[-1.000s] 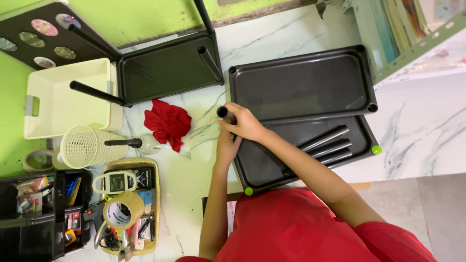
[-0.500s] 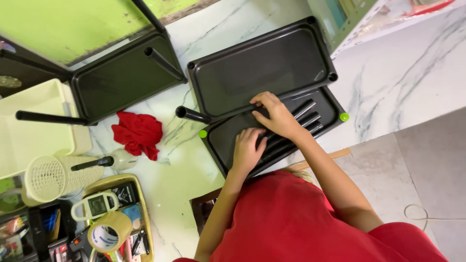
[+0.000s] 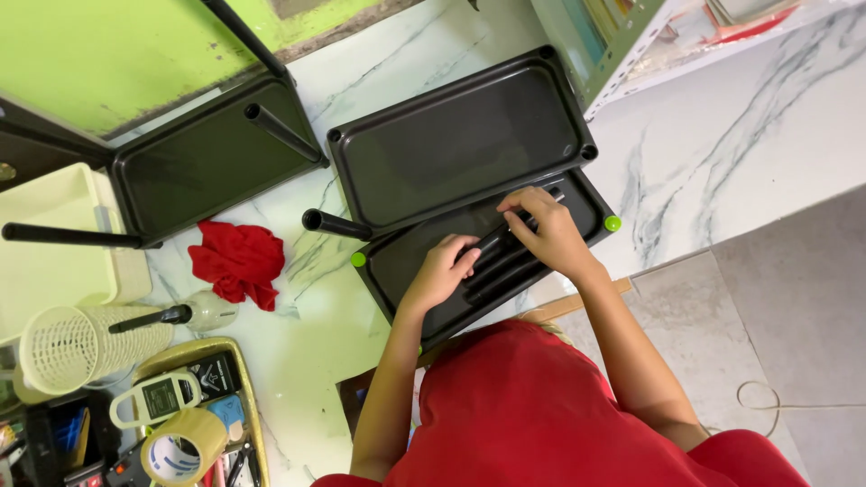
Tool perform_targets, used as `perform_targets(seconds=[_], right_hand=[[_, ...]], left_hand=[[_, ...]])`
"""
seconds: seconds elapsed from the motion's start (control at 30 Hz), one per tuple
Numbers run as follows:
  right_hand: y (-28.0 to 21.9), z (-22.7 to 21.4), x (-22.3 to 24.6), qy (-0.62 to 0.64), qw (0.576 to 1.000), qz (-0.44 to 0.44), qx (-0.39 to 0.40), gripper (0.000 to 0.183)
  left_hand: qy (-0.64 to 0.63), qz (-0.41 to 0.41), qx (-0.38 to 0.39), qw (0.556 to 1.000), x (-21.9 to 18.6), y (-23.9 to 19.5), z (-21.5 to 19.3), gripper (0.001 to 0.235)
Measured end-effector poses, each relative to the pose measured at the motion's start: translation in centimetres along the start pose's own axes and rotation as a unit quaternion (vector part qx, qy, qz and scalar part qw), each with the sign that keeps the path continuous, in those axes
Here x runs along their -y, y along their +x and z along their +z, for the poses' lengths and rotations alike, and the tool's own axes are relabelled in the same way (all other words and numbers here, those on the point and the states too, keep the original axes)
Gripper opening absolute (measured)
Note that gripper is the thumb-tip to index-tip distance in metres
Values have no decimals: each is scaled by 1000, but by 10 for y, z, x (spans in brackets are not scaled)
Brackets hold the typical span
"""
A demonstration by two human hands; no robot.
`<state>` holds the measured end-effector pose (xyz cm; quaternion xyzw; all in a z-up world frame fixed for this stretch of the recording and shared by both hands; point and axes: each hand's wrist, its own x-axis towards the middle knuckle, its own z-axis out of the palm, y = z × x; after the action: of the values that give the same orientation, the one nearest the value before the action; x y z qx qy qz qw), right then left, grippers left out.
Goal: The person wipes a black plastic tray with a red cloth, then assembles a small two-tier rolling cart by inserting black plastic legs into the tray corners, attaching the second tray on top, and pressing the tiers together by hand. The person ends by giving a thumbs-down gesture over the assembled cart.
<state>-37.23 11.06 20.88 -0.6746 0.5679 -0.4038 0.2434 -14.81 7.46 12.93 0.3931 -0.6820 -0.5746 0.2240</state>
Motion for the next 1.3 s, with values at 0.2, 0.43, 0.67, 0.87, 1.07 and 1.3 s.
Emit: perform_targets(seconds=[0.2, 0.43, 0.67, 0.87, 1.07, 1.3], right_hand=[[25, 0, 23, -64, 984, -109, -123, 28], [68, 47, 12, 209, 971, -30, -112, 56], [136, 91, -9, 383, 910, 119, 106, 27], [216, 131, -8, 242, 965, 18, 95, 25], [271, 182, -18, 129, 976, -107, 137, 28], [290, 201, -14, 32, 963, -202, 176, 51]], left_hand=[[-242, -48, -67, 967, 27, 1, -20, 38], [-435, 6, -126, 892, 1, 20, -26, 41], [-333, 92, -287, 893, 24, 65, -40, 44], [-58, 104, -443, 889, 25, 88, -56, 71], [308, -16, -450, 838, 10, 105, -77, 69], [444, -171, -414, 776, 15, 128, -88, 78]])
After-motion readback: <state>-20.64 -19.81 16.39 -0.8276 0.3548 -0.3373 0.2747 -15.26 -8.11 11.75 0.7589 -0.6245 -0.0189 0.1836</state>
